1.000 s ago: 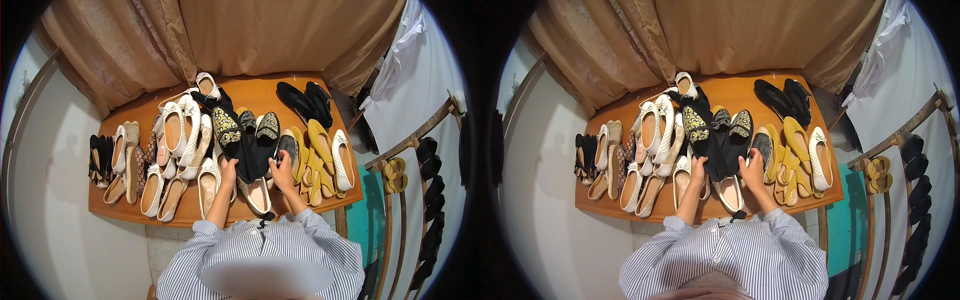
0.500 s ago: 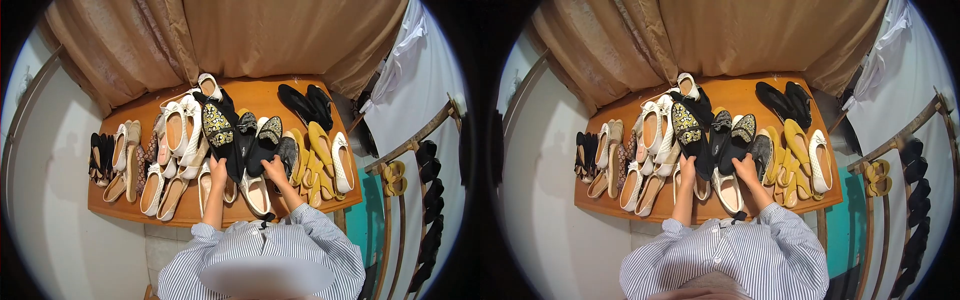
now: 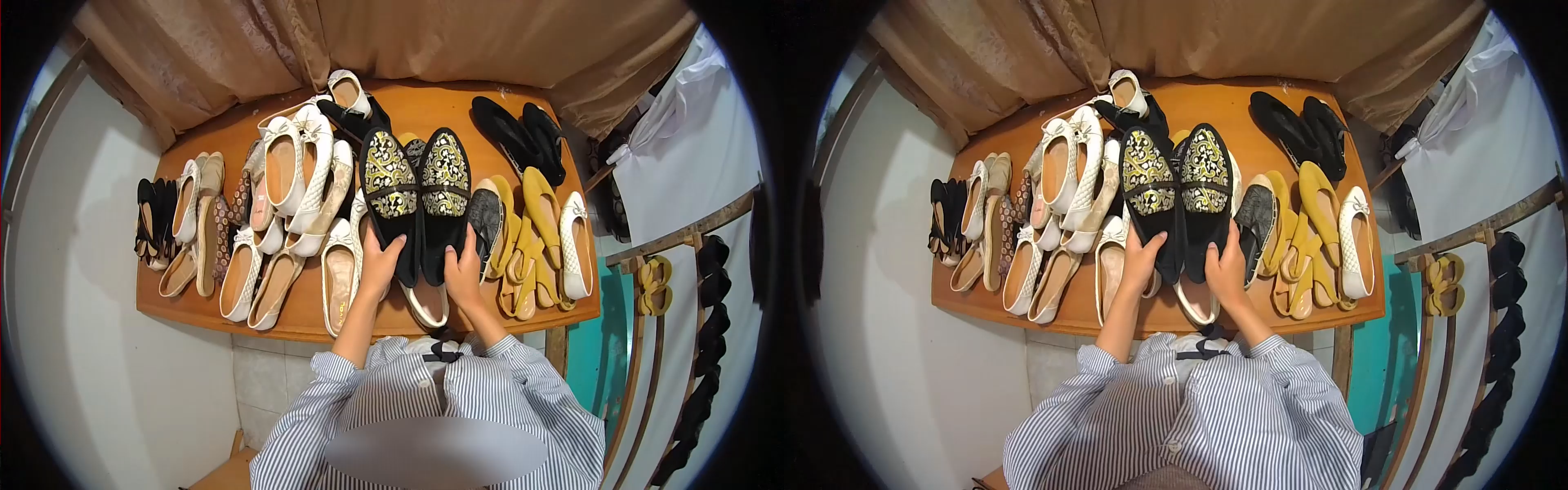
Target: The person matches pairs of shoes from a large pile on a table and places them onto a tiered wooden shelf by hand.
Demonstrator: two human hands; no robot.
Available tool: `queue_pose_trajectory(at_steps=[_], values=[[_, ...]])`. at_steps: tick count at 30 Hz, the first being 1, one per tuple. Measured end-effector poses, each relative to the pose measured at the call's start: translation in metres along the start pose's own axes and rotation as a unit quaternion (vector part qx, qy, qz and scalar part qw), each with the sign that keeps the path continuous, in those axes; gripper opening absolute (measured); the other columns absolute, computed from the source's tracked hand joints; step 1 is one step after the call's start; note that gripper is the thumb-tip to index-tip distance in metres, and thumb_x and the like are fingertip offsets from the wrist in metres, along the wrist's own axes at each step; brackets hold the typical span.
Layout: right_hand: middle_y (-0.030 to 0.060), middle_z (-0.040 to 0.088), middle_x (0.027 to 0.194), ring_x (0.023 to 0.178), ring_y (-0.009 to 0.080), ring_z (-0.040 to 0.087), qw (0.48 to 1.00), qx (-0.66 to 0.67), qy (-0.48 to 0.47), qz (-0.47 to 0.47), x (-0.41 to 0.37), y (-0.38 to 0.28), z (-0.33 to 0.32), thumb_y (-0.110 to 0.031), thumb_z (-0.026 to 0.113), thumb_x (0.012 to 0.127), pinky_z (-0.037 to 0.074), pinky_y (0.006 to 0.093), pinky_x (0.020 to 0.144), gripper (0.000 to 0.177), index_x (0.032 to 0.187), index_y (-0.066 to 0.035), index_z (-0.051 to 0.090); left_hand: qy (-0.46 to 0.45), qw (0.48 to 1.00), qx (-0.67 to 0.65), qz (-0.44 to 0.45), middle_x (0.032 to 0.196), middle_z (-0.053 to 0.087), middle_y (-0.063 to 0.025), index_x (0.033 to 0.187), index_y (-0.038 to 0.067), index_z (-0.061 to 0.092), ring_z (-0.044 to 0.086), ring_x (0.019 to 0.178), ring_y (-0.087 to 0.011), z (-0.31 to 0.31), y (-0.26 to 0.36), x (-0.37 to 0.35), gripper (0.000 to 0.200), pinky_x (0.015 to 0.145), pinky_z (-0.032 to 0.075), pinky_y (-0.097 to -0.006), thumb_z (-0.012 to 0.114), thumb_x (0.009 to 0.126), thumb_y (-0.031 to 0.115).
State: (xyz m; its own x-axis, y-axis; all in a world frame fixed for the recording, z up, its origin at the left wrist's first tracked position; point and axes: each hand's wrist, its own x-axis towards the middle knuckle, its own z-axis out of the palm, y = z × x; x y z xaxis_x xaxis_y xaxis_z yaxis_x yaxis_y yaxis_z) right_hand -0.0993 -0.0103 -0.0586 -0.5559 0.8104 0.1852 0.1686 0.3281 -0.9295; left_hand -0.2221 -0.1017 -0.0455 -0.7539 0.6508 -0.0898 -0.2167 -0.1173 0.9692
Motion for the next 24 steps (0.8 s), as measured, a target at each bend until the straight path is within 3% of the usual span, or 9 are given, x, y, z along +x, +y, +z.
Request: queue_pose_trajectory(at_steps=[7, 9, 11, 17, 18, 19, 21, 22, 24], values=[[0.0302, 0.046, 0.118, 0.11, 0.0406, 0.046, 1.0, 0.0, 0.013, -0.014, 0.003, 0.003, -0.001, -0.009, 0.044, 0.082, 0.035, 0.0377, 0.093, 0.05, 0.126, 0.009, 0.029, 0.004, 0.999, 0.001, 0.032, 0.113, 0.052, -0.0098, 0.122, -0.001, 0.04, 0.05, 0.103, -0.0182, -0.012, -0.014, 0.014, 0.046, 0.09, 0.038, -0.0283, 0.052, 0.078, 0.0], [0.0249, 0.048, 0.118, 0.111, 0.0333, 0.047, 1.0, -0.007, 0.013, -0.017, 0.003, 0.016, 0.001, -0.006, 0.044, 0.082, 0.033, 0.0343, 0.095, 0.05, 0.127, 0.007, 0.029, 0.016, 0.999, 0.007, 0.028, 0.112, 0.052, -0.009, 0.121, -0.001, 0.041, 0.05, 0.102, -0.0173, -0.011, -0.017, 0.016, 0.045, 0.089, 0.039, -0.0282, 0.052, 0.078, 0.001], [0.0297, 0.046, 0.118, 0.111, 0.0398, 0.046, 1.0, -0.005, 0.021, -0.014, 0.004, 0.021, -0.002, -0.011, 0.046, 0.082, 0.035, 0.0374, 0.094, 0.051, 0.126, 0.009, 0.03, -0.01, 1.0, 0.027, -0.009, 0.111, 0.053, -0.0089, 0.12, -0.001, 0.041, 0.05, 0.101, -0.0168, -0.01, -0.019, 0.016, 0.043, 0.088, 0.039, -0.0277, 0.053, 0.079, 0.004], [0.0184, 0.043, 0.121, 0.113, 0.0259, 0.042, 0.987, 0.119, 0.088, 0.062, 0.012, 0.046, -0.024, -0.007, 0.045, 0.084, 0.031, 0.0325, 0.097, 0.047, 0.127, 0.005, 0.031, -0.135, 0.99, 0.034, -0.006, 0.127, 0.043, -0.0134, 0.133, -0.003, 0.024, 0.042, 0.114, -0.0189, 0.012, -0.006, 0.014, 0.063, 0.096, 0.032, -0.0293, 0.058, 0.082, 0.015], [0.0183, 0.043, 0.121, 0.112, 0.0245, 0.043, 0.979, 0.159, 0.094, 0.081, 0.016, 0.031, -0.032, -0.005, 0.044, 0.084, 0.031, 0.0318, 0.097, 0.045, 0.126, 0.005, 0.031, -0.163, 0.986, 0.035, 0.01, 0.125, 0.045, -0.0172, 0.133, -0.005, 0.026, 0.046, 0.11, -0.0207, 0.016, -0.005, 0.015, 0.066, 0.093, 0.036, -0.0299, 0.06, 0.082, 0.02], [0.0168, 0.047, 0.116, 0.105, 0.024, 0.048, 0.985, 0.112, 0.122, 0.048, 0.02, 0.044, -0.038, -0.005, 0.044, 0.085, 0.036, 0.0321, 0.092, 0.045, 0.126, 0.005, 0.031, -0.157, 0.987, 0.03, 0.014, 0.125, 0.045, -0.0172, 0.133, -0.005, 0.026, 0.046, 0.11, -0.0207, 0.016, -0.005, 0.019, 0.066, 0.093, 0.036, -0.0299, 0.06, 0.082, 0.02], [0.0159, 0.054, 0.108, 0.096, 0.023, 0.054, 0.984, 0.086, 0.131, 0.083, 0.028, 0.047, -0.053, -0.008, 0.049, 0.083, 0.04, 0.0313, 0.086, 0.044, 0.122, 0.005, 0.037, -0.216, 0.943, 0.229, -0.105, 0.115, 0.052, -0.0201, 0.127, -0.008, 0.036, 0.053, 0.102, -0.0226, 0.014, -0.007, 0.028, 0.06, 0.088, 0.041, -0.0308, 0.06, 0.082, 0.025], [0.0159, 0.054, 0.108, 0.096, 0.023, 0.054, 0.984, 0.083, 0.132, 0.084, 0.032, 0.047, -0.062, -0.008, 0.049, 0.083, 0.04, 0.0313, 0.086, 0.044, 0.122, 0.005, 0.037, -0.241, 0.918, 0.306, -0.076, 0.114, 0.055, -0.0166, 0.124, -0.006, 0.042, 0.054, 0.1, -0.0191, 0.01, -0.006, 0.034, 0.054, 0.083, 0.044, -0.0287, 0.057, 0.084, 0.028], [0.0203, 0.059, 0.099, 0.09, 0.0276, 0.058, 0.982, -0.122, 0.04, 0.141, 0.034, 0.05, -0.076, -0.013, 0.052, 0.08, 0.043, 0.0335, 0.08, 0.042, 0.116, 0.007, 0.044, -0.191, 0.943, 0.269, -0.048, 0.098, 0.061, -0.0083, 0.12, -0.002, 0.048, 0.057, 0.087, -0.0129, 0.011, -0.004, 0.045, 0.044, 0.075, 0.045, -0.025, 0.058, 0.084, 0.023]])
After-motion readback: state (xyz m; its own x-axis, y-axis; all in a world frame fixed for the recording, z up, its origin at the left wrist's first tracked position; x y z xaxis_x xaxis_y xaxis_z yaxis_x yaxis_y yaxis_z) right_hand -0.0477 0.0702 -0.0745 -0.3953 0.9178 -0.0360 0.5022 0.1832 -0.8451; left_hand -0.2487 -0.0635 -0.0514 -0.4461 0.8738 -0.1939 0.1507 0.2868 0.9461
